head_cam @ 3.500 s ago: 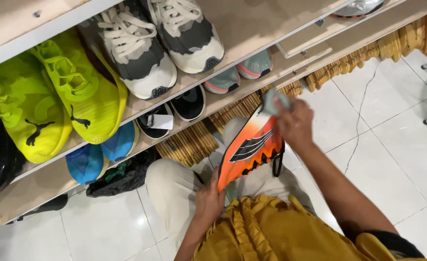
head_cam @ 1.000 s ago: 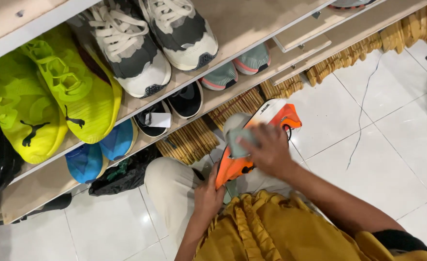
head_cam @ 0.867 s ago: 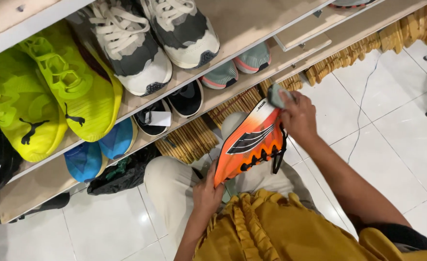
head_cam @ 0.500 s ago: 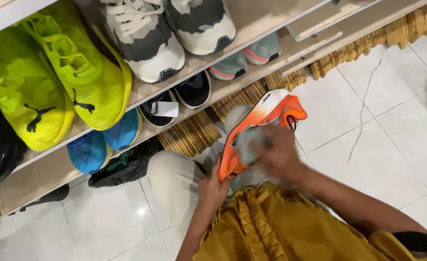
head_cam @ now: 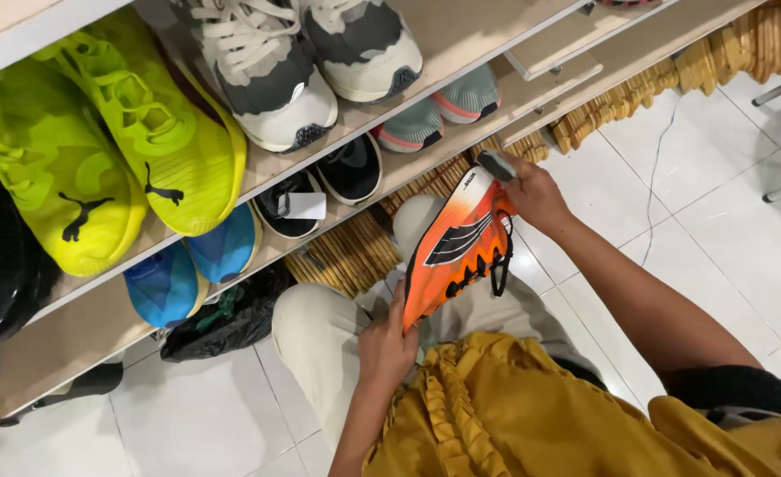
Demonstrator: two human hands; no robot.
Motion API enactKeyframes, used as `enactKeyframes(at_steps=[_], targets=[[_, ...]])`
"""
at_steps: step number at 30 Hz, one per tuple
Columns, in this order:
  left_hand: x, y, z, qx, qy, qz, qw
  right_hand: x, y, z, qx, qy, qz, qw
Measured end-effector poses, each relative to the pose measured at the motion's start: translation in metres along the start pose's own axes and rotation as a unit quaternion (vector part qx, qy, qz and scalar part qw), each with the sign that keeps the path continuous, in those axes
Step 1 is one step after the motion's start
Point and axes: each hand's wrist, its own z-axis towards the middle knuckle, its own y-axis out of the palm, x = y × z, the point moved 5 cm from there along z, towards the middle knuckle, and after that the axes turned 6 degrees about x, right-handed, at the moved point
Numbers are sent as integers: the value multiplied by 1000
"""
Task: Cleaning several pairs of sneakers using a specialized cleaning brush/block in a shoe store.
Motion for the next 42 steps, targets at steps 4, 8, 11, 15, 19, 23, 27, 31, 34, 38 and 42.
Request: enactKeyframes(at_steps=[4, 8, 11, 15, 19, 23, 27, 31, 34, 38, 42], targets=[[7, -8, -12, 39, 21, 28, 999, 22, 18, 8, -82, 181, 176, 964], [-2, -6, -28, 29, -52, 12, 998, 86, 45, 6, -107, 291, 224, 924], [-31, 7, -50, 20, -143, -115, 983, 94, 36, -6, -129, 376, 398, 827], [-75, 32, -70, -10, -250, -374, 893, 85, 39, -53, -175, 358, 469, 788], [-82, 47, -65, -55, -328, -488, 807, 23, 14, -87, -140, 343, 599, 710], [-29, 13, -31, -13, -207, -268, 941, 68, 42, -119, -82, 328, 533, 776], [33, 8, 13, -25, -102, -3, 994, 69, 35, -99, -48, 306, 498, 810], [57, 27, 40, -5, 10, 148, 989, 90, 51, -69, -3, 236, 477, 847], [61, 30, 49, -20, 25, 156, 987, 85, 59, -55, -81, 234, 494, 833], [44, 29, 45, -35, 32, 104, 993, 98, 59, -53, -137, 272, 362, 881], [27, 31, 42, -15, 58, 40, 997, 93, 64, -67, -3, 62, 385, 921]])
